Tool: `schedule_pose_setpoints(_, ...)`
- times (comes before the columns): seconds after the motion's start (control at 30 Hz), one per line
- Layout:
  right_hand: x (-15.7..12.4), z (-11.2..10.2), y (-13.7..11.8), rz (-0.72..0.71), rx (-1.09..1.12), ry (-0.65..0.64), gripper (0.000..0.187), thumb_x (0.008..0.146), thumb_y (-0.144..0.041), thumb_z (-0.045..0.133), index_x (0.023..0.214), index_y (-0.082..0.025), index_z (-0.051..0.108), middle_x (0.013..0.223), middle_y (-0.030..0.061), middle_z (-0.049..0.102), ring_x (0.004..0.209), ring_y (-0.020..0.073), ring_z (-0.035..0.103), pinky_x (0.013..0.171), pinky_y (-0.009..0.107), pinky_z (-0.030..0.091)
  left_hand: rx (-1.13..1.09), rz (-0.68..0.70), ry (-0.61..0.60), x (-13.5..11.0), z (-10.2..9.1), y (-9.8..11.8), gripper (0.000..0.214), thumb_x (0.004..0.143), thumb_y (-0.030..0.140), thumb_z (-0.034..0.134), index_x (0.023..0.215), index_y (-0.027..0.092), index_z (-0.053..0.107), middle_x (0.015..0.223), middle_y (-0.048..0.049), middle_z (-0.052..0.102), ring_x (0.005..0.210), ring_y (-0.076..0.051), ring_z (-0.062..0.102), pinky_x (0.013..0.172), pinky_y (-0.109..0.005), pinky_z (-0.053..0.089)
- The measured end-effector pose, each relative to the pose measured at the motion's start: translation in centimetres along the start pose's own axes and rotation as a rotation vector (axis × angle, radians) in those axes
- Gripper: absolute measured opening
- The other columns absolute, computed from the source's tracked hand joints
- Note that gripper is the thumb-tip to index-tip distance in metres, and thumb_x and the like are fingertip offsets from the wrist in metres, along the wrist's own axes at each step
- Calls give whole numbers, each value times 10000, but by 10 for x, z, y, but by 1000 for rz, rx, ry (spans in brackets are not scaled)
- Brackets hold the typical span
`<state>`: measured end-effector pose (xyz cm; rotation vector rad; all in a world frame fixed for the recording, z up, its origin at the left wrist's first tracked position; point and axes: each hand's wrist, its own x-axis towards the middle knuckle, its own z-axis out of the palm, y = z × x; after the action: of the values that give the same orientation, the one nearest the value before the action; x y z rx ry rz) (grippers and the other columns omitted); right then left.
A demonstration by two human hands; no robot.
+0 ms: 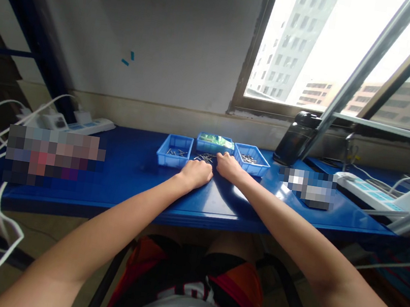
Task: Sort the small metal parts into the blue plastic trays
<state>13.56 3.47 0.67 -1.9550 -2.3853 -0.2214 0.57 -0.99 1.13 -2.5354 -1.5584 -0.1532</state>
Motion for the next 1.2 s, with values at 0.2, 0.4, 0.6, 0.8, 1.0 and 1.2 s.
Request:
schedule_pose_setpoints(0.2, -2, -2, 0, -6, -23, 1, 308, 840, -97, 330, 1086, -64, 512, 1037, 219, 552, 918, 263, 599, 748, 328, 467, -6, -1, -5, -1, -1, 0, 360, 873, 291, 338, 932, 125, 652, 926, -156, 661, 897, -268, 624, 762, -348, 473)
schedule_pose_setpoints(0.4, -3, -2, 8, -53, -47, 28, 283, 807, -57, 369, 1015, -74, 561, 992, 186, 590, 896, 254, 617, 725, 301, 470, -7, -4, -9, 0, -1, 0, 360, 870, 289, 336, 929, 127, 652, 924, -153, 664, 892, -265, 625, 756, -343, 474)
schedule_pose_setpoints(0.6, -10, -4, 11, -87, -114, 17, 265, 780, -20, 402, 948, -50, 605, 901, 192, 641, 860, 251, 633, 724, 288, 467, -14, -18, -16, -1, -2, 0, 369, 877, 296, 328, 943, 132, 652, 942, -154, 661, 916, -263, 618, 781, -346, 466)
schedule_pose_setpoints(0.8, -17, -4, 12, -194, -105, 67, 279, 757, 17, 392, 922, -70, 599, 936, 171, 629, 838, 216, 622, 704, 252, 450, -5, -22, -21, -1, -2, 1, 372, 877, 295, 325, 941, 132, 653, 933, -152, 662, 906, -263, 621, 774, -345, 472)
schedule_pose_setpoints(1.0, -19, 6, 24, -277, -13, 156, 310, 754, 3, 380, 957, -103, 589, 1023, 143, 579, 799, 157, 593, 703, 221, 428, -8, -13, -16, 0, -1, -1, 364, 877, 296, 334, 935, 129, 652, 925, -149, 663, 900, -263, 622, 770, -341, 472)
schedule_pose_setpoints(1.2, -24, 8, 29, -294, -50, 142, 319, 714, 41, 352, 879, -85, 594, 874, 124, 610, 760, 156, 589, 693, 214, 413, -13, 1, -5, 1, 0, -3, 353, 876, 300, 333, 911, 132, 642, 907, -145, 661, 882, -270, 626, 744, -347, 479)
